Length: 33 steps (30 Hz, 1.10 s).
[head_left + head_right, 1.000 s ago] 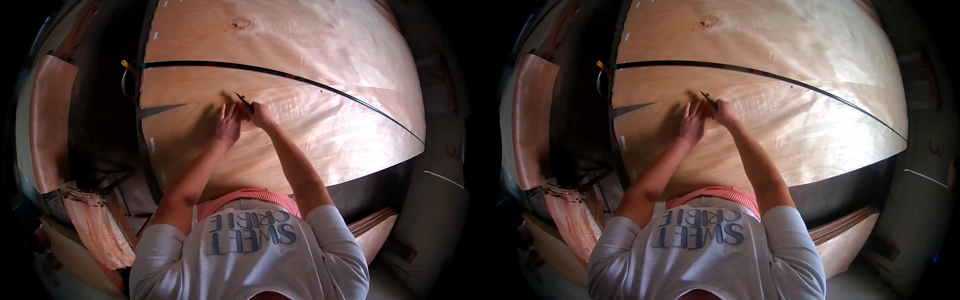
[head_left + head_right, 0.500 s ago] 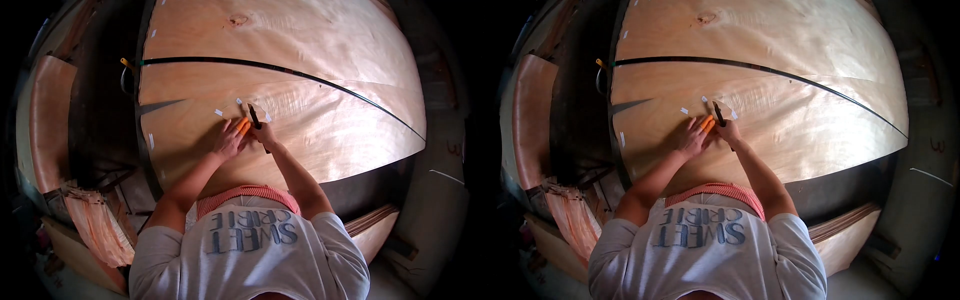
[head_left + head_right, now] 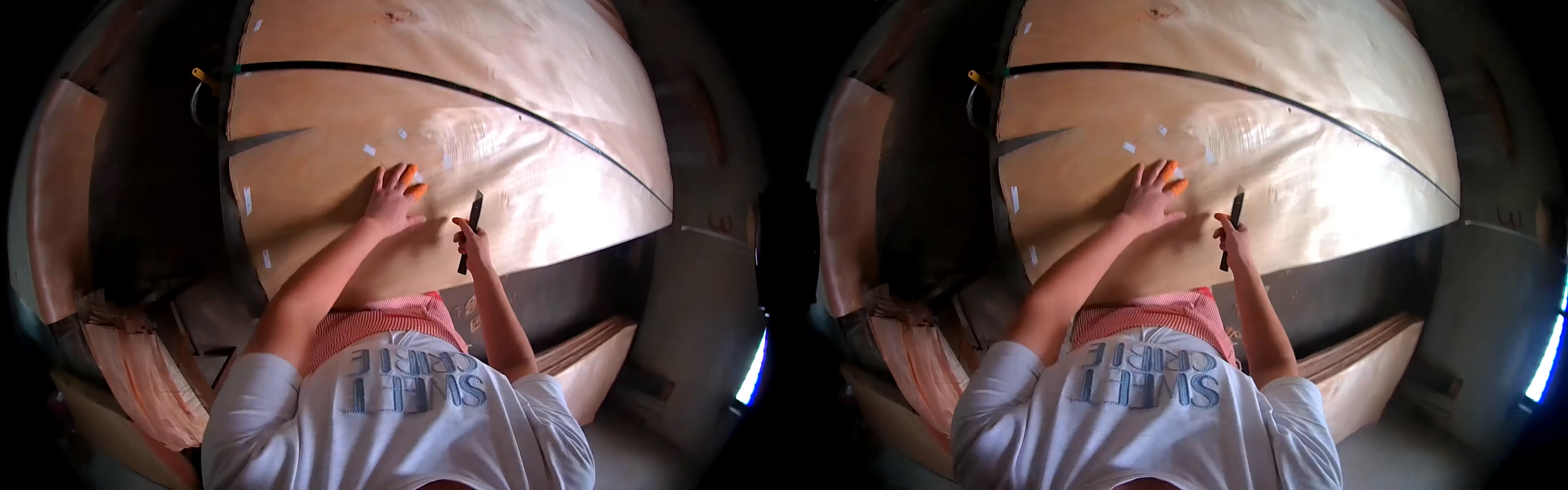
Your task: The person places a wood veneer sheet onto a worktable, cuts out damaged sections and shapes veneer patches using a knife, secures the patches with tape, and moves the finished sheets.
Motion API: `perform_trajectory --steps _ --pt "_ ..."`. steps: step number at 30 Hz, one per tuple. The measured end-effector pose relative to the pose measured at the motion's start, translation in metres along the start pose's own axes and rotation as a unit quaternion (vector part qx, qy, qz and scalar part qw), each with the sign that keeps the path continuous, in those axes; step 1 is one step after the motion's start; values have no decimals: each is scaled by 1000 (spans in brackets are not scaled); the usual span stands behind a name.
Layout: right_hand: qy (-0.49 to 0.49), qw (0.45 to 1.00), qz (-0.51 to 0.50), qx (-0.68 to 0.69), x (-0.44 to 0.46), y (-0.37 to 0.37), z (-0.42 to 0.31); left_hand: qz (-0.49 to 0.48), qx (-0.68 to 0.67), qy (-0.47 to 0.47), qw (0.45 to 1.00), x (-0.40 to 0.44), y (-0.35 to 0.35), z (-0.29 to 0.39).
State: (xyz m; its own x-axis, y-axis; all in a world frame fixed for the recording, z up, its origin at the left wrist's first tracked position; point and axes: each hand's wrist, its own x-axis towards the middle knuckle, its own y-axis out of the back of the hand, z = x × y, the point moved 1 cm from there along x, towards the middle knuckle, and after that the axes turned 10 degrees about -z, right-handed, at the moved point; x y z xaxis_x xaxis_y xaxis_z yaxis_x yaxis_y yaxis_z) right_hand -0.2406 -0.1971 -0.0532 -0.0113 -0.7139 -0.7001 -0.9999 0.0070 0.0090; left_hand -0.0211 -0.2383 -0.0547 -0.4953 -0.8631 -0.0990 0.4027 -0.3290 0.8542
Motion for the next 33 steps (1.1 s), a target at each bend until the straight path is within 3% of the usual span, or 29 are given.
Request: perform_trajectory --steps 5,11,19,26,33 --pt "-1 996 62 64 -63 -3 83 12 -2 -40 999 -23 -17 -23" --pt "45 996 57 59 -99 -44 133 54 -24 -16 998 -164 -22 -42" --pt "184 977 57 -97 -128 -130 177 -17 60 -9 998 -329 -11 -69" --pt "175 967 81 -169 -193 -157 250 -7 153 6 988 -336 21 -104" --pt "131 946 172 -241 -211 -191 240 -75 157 -52 983 -316 35 -128"
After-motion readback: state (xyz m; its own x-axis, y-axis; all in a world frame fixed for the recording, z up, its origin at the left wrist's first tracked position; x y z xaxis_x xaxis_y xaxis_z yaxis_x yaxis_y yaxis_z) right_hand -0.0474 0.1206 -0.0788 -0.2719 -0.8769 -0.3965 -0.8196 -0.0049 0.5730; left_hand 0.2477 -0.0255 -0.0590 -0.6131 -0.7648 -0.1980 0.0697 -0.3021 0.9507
